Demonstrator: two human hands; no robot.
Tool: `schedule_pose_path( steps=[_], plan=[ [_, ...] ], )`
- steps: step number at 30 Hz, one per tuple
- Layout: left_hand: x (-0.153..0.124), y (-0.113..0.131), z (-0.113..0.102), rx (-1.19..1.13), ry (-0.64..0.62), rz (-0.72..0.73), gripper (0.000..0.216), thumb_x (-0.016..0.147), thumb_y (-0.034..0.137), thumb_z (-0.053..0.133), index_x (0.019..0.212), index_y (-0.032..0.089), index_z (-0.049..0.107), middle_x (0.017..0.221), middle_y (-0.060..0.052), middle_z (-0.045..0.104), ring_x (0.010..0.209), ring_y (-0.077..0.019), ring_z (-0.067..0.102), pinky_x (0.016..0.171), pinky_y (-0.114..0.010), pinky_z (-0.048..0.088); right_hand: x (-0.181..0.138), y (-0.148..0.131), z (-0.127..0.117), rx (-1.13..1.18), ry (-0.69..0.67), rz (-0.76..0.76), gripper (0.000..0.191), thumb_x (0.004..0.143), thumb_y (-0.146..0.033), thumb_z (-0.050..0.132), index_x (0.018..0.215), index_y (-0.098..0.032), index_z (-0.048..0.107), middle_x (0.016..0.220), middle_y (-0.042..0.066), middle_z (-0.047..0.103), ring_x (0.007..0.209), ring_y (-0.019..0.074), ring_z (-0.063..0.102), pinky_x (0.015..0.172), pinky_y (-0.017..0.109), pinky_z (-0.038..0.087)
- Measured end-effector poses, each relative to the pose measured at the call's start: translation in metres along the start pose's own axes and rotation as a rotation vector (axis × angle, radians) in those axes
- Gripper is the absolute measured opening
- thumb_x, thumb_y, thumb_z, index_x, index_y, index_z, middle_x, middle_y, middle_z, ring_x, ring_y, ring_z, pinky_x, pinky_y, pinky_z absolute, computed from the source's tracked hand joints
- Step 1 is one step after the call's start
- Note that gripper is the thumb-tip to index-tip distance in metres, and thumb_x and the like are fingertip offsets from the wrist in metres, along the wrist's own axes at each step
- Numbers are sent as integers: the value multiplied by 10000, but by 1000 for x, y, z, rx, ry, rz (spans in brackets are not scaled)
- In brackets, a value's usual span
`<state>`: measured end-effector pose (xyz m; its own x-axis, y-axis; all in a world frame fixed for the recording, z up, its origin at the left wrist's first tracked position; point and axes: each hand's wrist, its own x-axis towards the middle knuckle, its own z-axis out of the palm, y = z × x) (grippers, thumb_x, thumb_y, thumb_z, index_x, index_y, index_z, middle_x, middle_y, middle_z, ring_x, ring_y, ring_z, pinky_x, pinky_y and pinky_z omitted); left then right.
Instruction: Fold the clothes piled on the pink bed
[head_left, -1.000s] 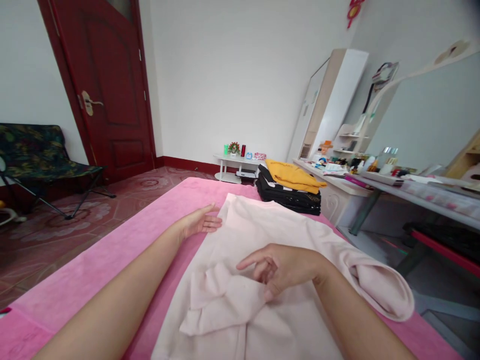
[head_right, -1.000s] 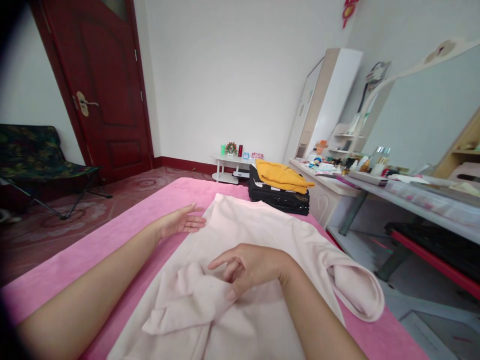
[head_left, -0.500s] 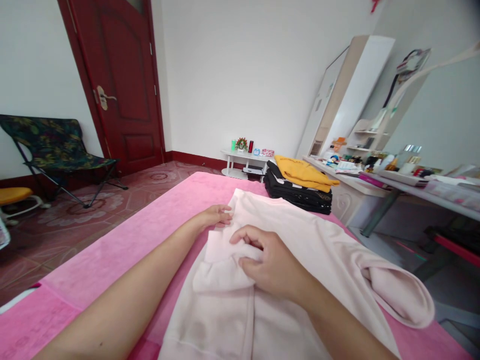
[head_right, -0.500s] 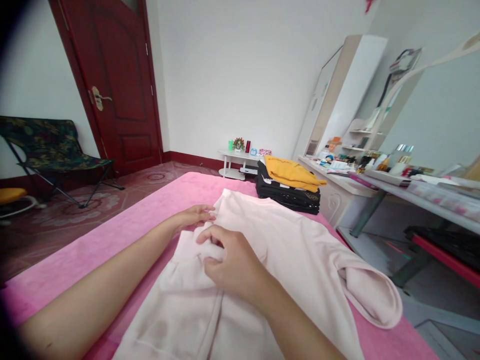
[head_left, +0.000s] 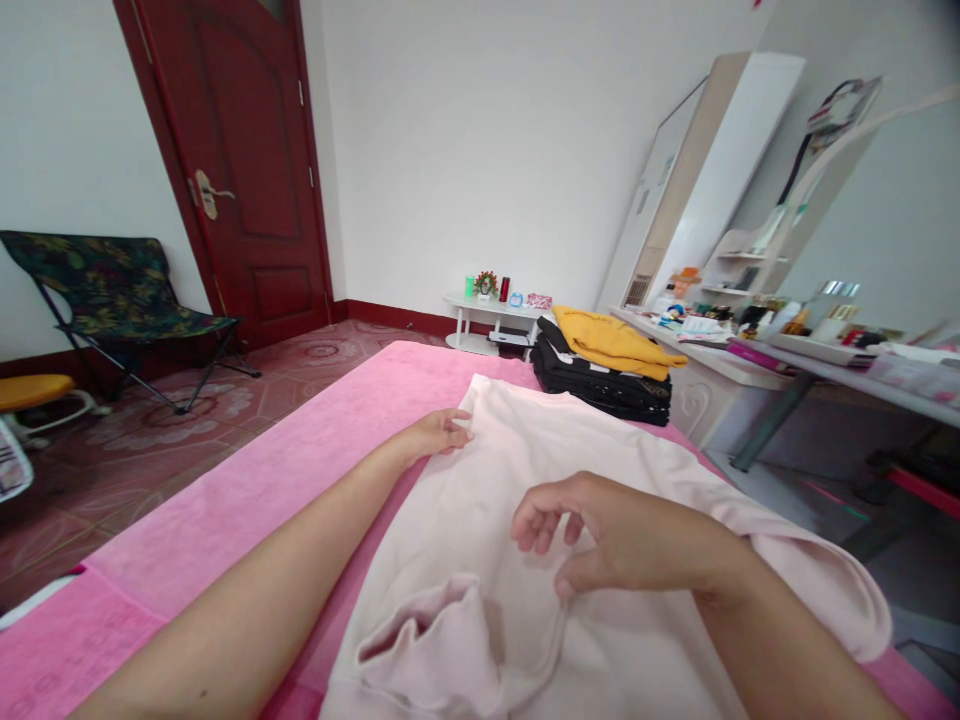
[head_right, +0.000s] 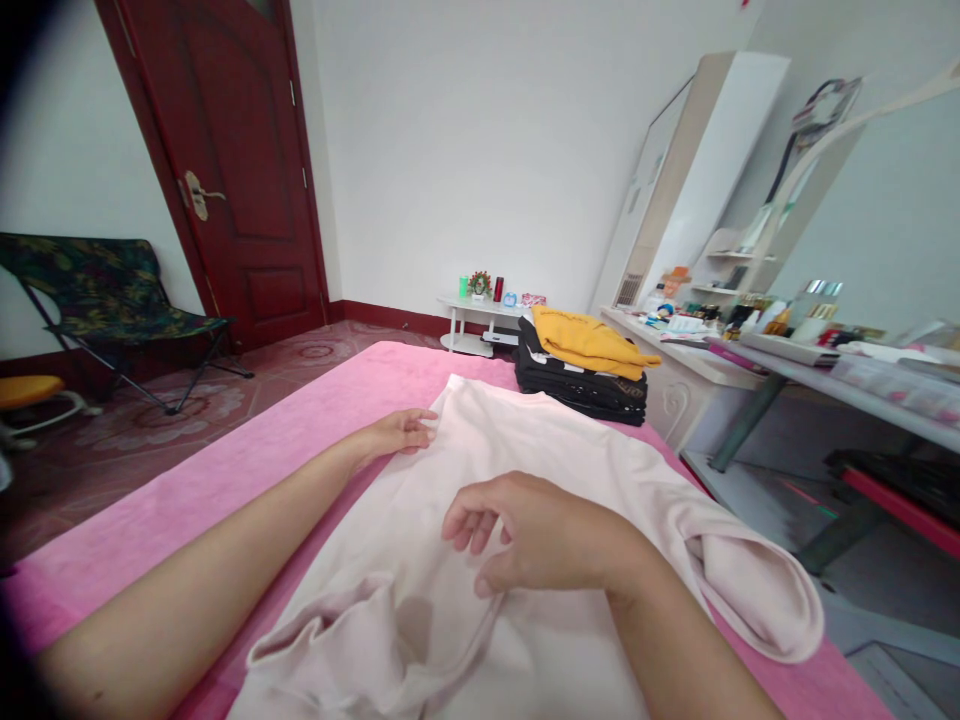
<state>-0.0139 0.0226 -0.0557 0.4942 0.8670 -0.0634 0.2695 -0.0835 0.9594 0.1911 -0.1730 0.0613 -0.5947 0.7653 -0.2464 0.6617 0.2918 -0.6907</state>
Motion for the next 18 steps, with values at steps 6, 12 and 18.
schedule_pose_path(
  steps=[6, 12, 18],
  plan=[
    [10, -14, 10, 289, 51, 134, 763, 644, 366, 757, 1323, 166, 472, 1016, -74, 594, 849, -178, 599, 772, -284, 481, -10, 15, 49, -373, 120, 35, 608, 619, -228, 696, 1213, -249, 567, 1282, 75, 531, 1187, 263, 468, 996, 373, 345],
    [13, -19, 13, 367, 105, 139, 713, 660, 382, 734, 1298, 170, 495, 1006, -60, 610, 835, -178, 609, 764, -267, 481, 0, -2, 70, -128, -30, -74, 310, 669, -66, 542, 905, -195, 697, 867, 12, 680, 816, 147, 606, 763, 228, 437],
    [17, -20, 17, 286, 231, 37, 741, 677, 360, 737, 1326, 166, 437, 1024, -57, 617, 791, -144, 608, 693, -226, 475, 22, -7, 50, 427, -324, -165, 493, 740, -291, 660, 1216, -181, 590, 968, 45, 670, 802, 127, 610, 690, 202, 461]
  ],
)
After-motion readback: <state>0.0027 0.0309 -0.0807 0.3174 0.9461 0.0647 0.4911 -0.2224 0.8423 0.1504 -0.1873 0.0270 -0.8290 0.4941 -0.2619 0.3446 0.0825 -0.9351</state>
